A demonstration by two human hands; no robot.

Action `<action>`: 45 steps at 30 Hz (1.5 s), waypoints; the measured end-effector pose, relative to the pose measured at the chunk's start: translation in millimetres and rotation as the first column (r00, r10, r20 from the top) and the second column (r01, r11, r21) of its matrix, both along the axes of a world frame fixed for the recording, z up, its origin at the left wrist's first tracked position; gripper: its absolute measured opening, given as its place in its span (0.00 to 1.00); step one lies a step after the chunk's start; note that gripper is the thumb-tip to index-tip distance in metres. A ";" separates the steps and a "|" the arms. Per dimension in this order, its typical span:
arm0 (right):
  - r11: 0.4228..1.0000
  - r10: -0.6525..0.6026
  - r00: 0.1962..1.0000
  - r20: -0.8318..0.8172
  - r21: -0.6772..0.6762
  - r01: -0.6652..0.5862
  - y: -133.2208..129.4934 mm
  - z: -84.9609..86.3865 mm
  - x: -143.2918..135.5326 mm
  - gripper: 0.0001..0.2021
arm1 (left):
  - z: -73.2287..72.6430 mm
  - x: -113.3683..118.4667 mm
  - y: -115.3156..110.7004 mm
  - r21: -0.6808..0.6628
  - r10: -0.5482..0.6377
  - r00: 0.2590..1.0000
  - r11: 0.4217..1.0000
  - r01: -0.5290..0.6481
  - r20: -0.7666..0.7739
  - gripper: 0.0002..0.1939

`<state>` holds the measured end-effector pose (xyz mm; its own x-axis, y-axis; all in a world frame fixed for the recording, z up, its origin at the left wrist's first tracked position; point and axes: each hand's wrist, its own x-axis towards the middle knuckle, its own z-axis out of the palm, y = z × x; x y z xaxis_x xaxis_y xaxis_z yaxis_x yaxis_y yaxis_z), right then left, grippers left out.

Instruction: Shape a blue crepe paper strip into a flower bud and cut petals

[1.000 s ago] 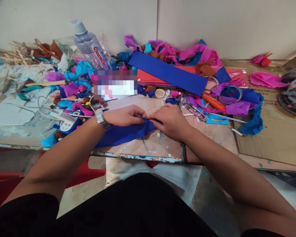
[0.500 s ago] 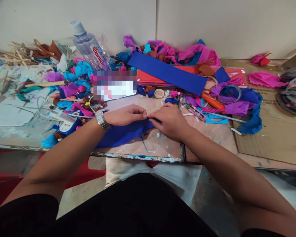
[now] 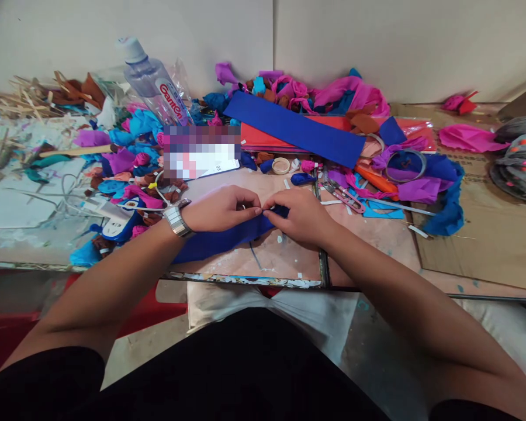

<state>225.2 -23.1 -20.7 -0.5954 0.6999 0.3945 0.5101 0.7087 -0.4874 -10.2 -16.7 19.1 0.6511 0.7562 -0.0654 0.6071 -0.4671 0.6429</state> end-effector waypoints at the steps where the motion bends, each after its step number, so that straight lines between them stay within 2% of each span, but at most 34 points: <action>1: 1.000 0.004 1.000 0.002 -0.023 -0.004 0.3 0.5 0.1 0.05 | 1.4 1.1 -1.6 0.027 0.005 1.000 1.000 -0.004 -0.024 0.15; 7: 0.994 0.008 1.000 -0.030 -0.105 -0.011 -0.2 4.5 -0.1 0.05 | 1.8 3.7 -6.1 0.166 0.001 0.996 0.986 0.014 -0.093 0.15; 14: 0.981 -0.017 0.998 -0.062 -0.195 0.004 -0.6 6.6 -2.3 0.04 | 4.2 4.5 -9.3 0.215 -0.004 0.993 0.976 0.029 -0.114 0.15; 25: 0.992 -0.014 0.999 -0.044 -0.125 0.009 3.1 1.8 -3.6 0.04 | 0.8 7.6 -11.9 0.295 0.002 0.992 0.955 0.034 -0.122 0.14; 31: 0.995 -0.056 0.998 -0.039 -0.089 0.053 1.9 -0.1 -3.5 0.03 | -1.9 6.9 -9.4 0.288 0.043 0.991 0.958 -0.005 -0.126 0.15; 38: 0.996 -0.064 0.997 -0.042 -0.073 0.060 -0.2 2.1 -2.8 0.02 | -0.4 6.6 -8.9 0.165 0.039 0.999 0.986 -0.032 -0.035 0.13; 45: 0.996 -0.045 0.999 -0.004 -0.073 0.045 -2.0 4.8 -3.1 0.03 | -1.6 6.0 -8.3 0.204 0.044 0.997 0.979 -0.029 -0.071 0.12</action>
<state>222.1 -25.2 -15.9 -0.5608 0.7527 0.3448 0.5378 0.6478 -0.5395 -4.2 -25.1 17.4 0.6219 0.7818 0.0444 0.6687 -0.5598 0.4894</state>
